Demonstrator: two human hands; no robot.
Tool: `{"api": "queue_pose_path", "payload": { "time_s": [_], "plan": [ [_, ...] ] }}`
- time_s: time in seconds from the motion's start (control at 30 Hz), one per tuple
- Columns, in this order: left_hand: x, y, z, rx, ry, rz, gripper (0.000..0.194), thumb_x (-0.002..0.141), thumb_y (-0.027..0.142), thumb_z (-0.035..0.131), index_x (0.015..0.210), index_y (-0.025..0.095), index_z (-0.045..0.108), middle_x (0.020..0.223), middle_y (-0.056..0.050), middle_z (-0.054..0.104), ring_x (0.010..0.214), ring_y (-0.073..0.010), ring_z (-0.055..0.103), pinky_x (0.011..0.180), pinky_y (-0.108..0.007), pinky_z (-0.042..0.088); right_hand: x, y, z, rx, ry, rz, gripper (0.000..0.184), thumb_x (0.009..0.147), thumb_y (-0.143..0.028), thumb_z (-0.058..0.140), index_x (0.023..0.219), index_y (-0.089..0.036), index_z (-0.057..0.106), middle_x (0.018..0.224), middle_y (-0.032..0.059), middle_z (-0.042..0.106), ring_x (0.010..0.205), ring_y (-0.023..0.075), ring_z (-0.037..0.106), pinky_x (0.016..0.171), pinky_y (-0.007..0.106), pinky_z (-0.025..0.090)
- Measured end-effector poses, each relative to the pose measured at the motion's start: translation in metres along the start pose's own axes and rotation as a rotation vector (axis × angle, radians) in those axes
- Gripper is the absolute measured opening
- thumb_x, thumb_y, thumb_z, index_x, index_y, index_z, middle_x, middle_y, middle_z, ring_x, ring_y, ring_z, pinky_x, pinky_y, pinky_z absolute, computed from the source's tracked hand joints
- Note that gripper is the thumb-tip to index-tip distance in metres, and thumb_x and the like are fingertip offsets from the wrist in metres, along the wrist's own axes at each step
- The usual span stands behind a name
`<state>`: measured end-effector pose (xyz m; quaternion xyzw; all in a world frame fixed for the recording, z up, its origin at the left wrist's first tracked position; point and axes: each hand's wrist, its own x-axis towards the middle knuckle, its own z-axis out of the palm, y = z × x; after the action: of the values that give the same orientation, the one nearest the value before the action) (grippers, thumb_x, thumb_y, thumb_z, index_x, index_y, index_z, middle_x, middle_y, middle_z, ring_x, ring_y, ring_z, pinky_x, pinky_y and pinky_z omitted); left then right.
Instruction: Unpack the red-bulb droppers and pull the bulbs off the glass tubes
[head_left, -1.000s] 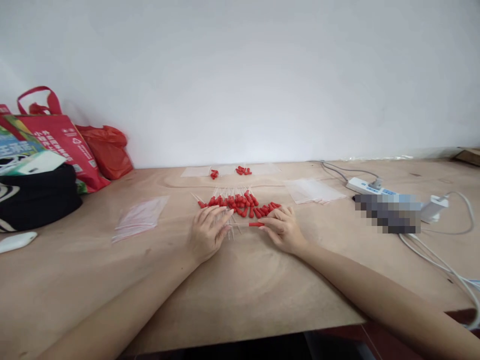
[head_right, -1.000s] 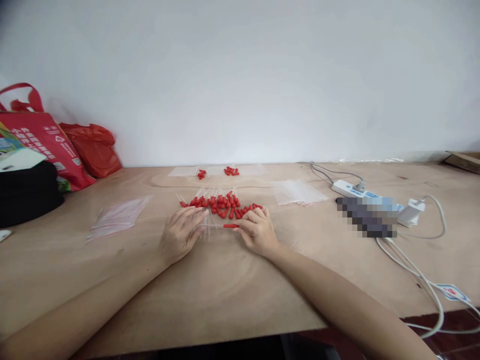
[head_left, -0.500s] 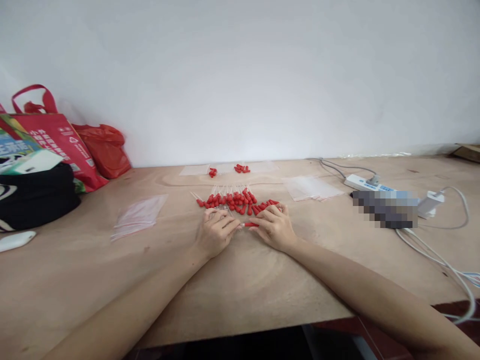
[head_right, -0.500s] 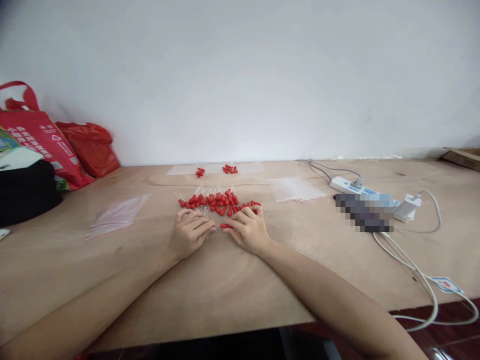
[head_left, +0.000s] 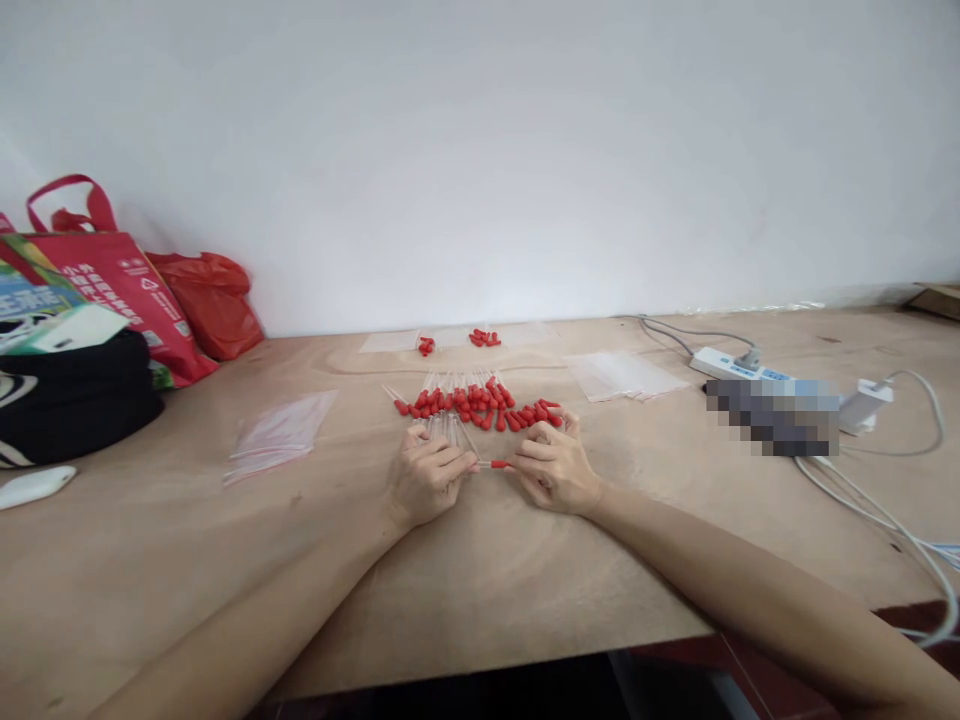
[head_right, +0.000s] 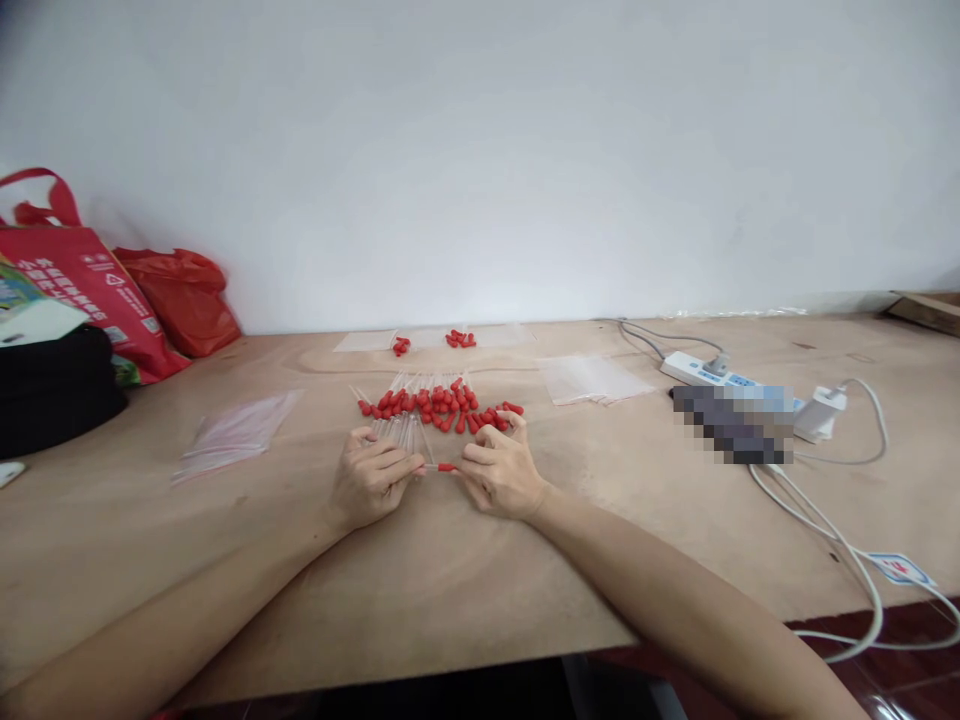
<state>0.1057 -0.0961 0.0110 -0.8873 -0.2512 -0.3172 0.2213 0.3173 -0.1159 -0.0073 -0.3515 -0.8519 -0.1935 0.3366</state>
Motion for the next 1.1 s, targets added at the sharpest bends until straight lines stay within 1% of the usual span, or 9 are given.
{"api": "queue_pose_path", "payload": {
  "time_s": [0.17, 0.4, 0.6, 0.73, 0.8, 0.9, 0.97, 1.03, 1.1],
  "plan": [
    [0.001, 0.000, -0.001, -0.032, -0.011, 0.004, 0.018, 0.082, 0.022, 0.048, 0.070, 0.022, 0.061, 0.053, 0.005, 0.061, 0.053, -0.0094, 0.051, 0.067, -0.033, 0.026, -0.001, 0.000, -0.002, 0.043, 0.004, -0.006, 0.018, 0.078, -0.024, 0.047, 0.069, -0.023, 0.062, 0.059, -0.0031, 0.053, 0.072, 0.0121, 0.044, 0.090, 0.041, 0.015],
    [0.000, -0.001, -0.001, -0.047, -0.055, -0.022, 0.021, 0.083, 0.025, 0.046, 0.068, 0.023, 0.062, 0.052, 0.004, 0.059, 0.052, -0.0085, 0.049, 0.067, -0.033, 0.026, -0.002, 0.001, -0.002, 0.060, -0.036, -0.001, 0.021, 0.079, -0.026, 0.045, 0.066, -0.022, 0.061, 0.059, -0.0030, 0.053, 0.074, 0.0125, 0.046, 0.091, 0.043, 0.014],
    [0.000, 0.001, 0.000, -0.063, -0.028, -0.008, 0.020, 0.083, 0.024, 0.047, 0.069, 0.022, 0.061, 0.052, 0.004, 0.060, 0.052, -0.0091, 0.050, 0.068, -0.034, 0.027, -0.001, -0.002, -0.004, 0.090, -0.003, 0.013, 0.022, 0.077, -0.026, 0.046, 0.059, -0.021, 0.058, 0.058, -0.0036, 0.053, 0.073, 0.0118, 0.047, 0.093, 0.044, 0.014],
    [-0.002, -0.002, -0.001, -0.072, -0.049, -0.030, 0.020, 0.082, 0.024, 0.047, 0.069, 0.023, 0.062, 0.053, 0.004, 0.060, 0.051, -0.0087, 0.050, 0.069, -0.034, 0.028, -0.003, -0.001, -0.007, 0.082, 0.001, 0.036, 0.024, 0.077, -0.027, 0.046, 0.057, -0.021, 0.058, 0.055, -0.0037, 0.051, 0.071, 0.0116, 0.049, 0.093, 0.043, 0.015],
    [-0.007, -0.008, -0.003, -0.060, -0.026, -0.065, 0.020, 0.081, 0.024, 0.048, 0.068, 0.023, 0.062, 0.053, 0.003, 0.061, 0.052, -0.0090, 0.051, 0.068, -0.033, 0.028, -0.006, 0.004, -0.009, 0.062, 0.028, 0.098, 0.026, 0.077, -0.027, 0.046, 0.055, -0.021, 0.056, 0.053, -0.0035, 0.050, 0.069, 0.0114, 0.050, 0.093, 0.042, 0.016],
    [-0.016, -0.019, -0.005, -0.012, 0.017, -0.166, 0.021, 0.082, 0.025, 0.047, 0.067, 0.021, 0.061, 0.056, 0.001, 0.062, 0.053, -0.0106, 0.054, 0.063, -0.032, 0.031, -0.013, 0.017, -0.010, 0.042, 0.094, 0.307, 0.029, 0.079, -0.029, 0.044, 0.054, -0.019, 0.055, 0.056, -0.0026, 0.054, 0.064, 0.0106, 0.051, 0.091, 0.040, 0.020],
    [-0.021, -0.024, -0.003, -0.011, 0.002, -0.226, 0.022, 0.084, 0.026, 0.043, 0.074, 0.020, 0.062, 0.062, -0.001, 0.063, 0.058, -0.0120, 0.056, 0.061, -0.029, 0.034, -0.014, 0.024, -0.008, 0.061, 0.120, 0.418, 0.026, 0.082, -0.032, 0.043, 0.066, -0.021, 0.060, 0.066, -0.0007, 0.061, 0.067, 0.0111, 0.054, 0.090, 0.038, 0.021],
    [-0.022, -0.026, 0.001, -0.041, -0.027, -0.294, 0.025, 0.087, 0.027, 0.038, 0.087, 0.019, 0.062, 0.068, -0.003, 0.061, 0.062, -0.0123, 0.056, 0.059, -0.025, 0.038, -0.012, 0.028, -0.003, 0.075, 0.134, 0.468, 0.024, 0.084, -0.034, 0.041, 0.080, -0.023, 0.062, 0.076, 0.0008, 0.064, 0.072, 0.0121, 0.056, 0.090, 0.037, 0.021],
    [-0.022, -0.025, 0.006, -0.071, -0.048, -0.364, 0.029, 0.087, 0.024, 0.034, 0.101, 0.017, 0.058, 0.075, -0.004, 0.058, 0.065, -0.0119, 0.056, 0.059, -0.023, 0.042, -0.009, 0.030, 0.002, 0.051, 0.140, 0.496, 0.023, 0.085, -0.033, 0.041, 0.090, -0.025, 0.062, 0.081, 0.0015, 0.064, 0.076, 0.0127, 0.056, 0.090, 0.036, 0.020]
  ]
}}
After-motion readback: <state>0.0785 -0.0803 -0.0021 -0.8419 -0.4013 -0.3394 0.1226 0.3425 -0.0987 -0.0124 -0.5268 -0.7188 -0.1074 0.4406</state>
